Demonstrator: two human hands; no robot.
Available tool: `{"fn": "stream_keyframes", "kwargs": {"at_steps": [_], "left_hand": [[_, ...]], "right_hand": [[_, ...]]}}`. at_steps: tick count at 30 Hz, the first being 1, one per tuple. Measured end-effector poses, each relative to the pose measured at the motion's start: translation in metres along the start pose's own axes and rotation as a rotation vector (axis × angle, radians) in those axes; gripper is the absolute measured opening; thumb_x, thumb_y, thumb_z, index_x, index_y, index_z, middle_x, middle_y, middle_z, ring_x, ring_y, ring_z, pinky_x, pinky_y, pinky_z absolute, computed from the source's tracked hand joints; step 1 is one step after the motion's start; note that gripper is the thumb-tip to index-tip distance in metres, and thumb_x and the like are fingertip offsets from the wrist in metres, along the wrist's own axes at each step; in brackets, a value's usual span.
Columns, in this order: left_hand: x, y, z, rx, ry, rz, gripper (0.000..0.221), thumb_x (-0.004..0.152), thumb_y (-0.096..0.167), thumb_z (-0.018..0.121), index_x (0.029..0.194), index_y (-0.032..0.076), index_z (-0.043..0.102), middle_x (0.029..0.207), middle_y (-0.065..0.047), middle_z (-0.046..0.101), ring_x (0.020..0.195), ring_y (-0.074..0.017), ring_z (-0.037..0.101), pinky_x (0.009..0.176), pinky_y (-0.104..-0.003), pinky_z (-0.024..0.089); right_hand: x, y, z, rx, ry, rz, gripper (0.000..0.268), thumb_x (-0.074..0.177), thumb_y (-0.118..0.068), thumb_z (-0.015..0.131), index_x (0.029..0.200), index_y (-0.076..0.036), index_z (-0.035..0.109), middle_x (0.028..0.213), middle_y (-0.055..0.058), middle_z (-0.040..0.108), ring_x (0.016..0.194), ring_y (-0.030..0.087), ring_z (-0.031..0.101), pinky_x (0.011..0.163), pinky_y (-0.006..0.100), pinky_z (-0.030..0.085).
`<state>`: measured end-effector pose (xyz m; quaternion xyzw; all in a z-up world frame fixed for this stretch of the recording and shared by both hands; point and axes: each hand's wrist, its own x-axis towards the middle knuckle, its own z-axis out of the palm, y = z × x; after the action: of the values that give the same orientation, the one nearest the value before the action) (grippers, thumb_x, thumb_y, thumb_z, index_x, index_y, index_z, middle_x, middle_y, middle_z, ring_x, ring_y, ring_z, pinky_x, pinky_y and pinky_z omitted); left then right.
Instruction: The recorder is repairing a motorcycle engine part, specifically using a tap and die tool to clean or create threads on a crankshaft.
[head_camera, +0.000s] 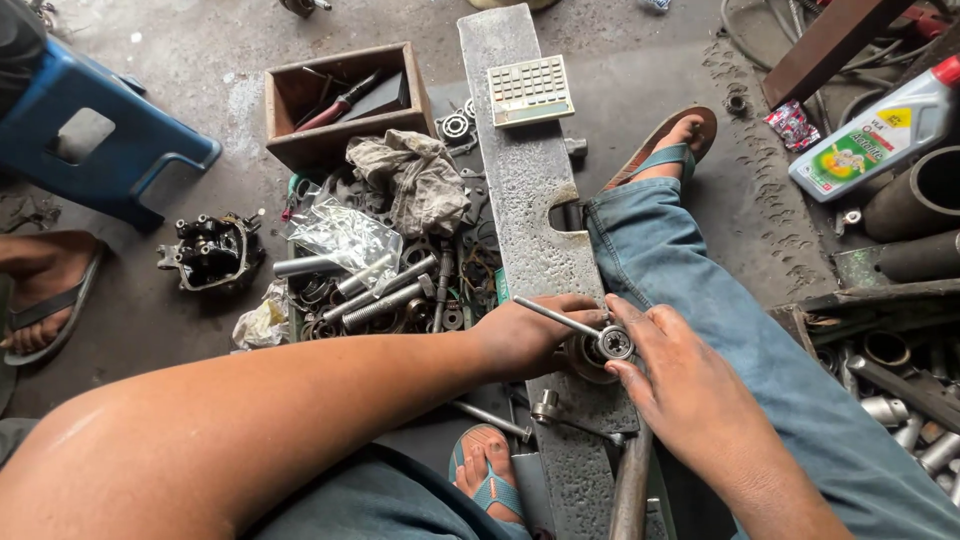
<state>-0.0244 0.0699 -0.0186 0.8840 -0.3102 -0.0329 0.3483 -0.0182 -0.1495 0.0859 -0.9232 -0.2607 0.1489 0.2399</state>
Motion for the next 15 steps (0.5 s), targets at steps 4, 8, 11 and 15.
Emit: {"fn": "stream_keyframes", "kwargs": {"at_steps": [4,8,11,15], "left_hand": [[-0.002,-0.001,0.001,-0.001,-0.015,-0.019,0.072,0.080,0.022,0.082,0.145,0.011,0.053,0.144,-0.015,0.058,0.125,-0.0357,0.062,0.101,-0.041,0.053],[0.006,-0.006,0.006,0.014,-0.019,0.017,0.074,0.077,0.023,0.083,0.144,0.011,0.052,0.146,-0.015,0.056,0.128,-0.0367,0.058,0.105,-0.043,0.050],[0.009,-0.018,0.024,0.031,0.015,0.191,0.078,0.077,0.026,0.083,0.144,0.007,0.049,0.147,-0.018,0.052,0.134,-0.0404,0.052,0.108,-0.046,0.045],[0.013,-0.003,0.018,-0.069,-0.013,0.063,0.065,0.086,0.024,0.077,0.144,0.012,0.051,0.142,-0.015,0.056,0.130,-0.0370,0.057,0.104,-0.043,0.050]], "right_hand": [[0.001,-0.001,0.000,-0.014,-0.006,0.005,0.072,0.084,-0.027,0.070,0.152,-0.017,0.046,0.112,0.017,0.059,0.100,0.039,0.063,0.082,0.047,0.053],[0.003,-0.008,-0.005,-0.012,-0.057,0.064,0.071,0.086,-0.029,0.071,0.152,-0.019,0.046,0.114,0.015,0.059,0.100,0.038,0.064,0.083,0.046,0.053],[0.001,-0.004,-0.002,0.001,-0.051,0.058,0.069,0.086,-0.029,0.070,0.151,-0.018,0.048,0.115,0.016,0.059,0.101,0.038,0.063,0.083,0.046,0.053],[0.000,0.007,0.008,0.045,0.046,-0.029,0.058,0.086,-0.028,0.070,0.138,-0.011,0.055,0.116,0.017,0.063,0.104,0.038,0.064,0.085,0.045,0.053]]}}
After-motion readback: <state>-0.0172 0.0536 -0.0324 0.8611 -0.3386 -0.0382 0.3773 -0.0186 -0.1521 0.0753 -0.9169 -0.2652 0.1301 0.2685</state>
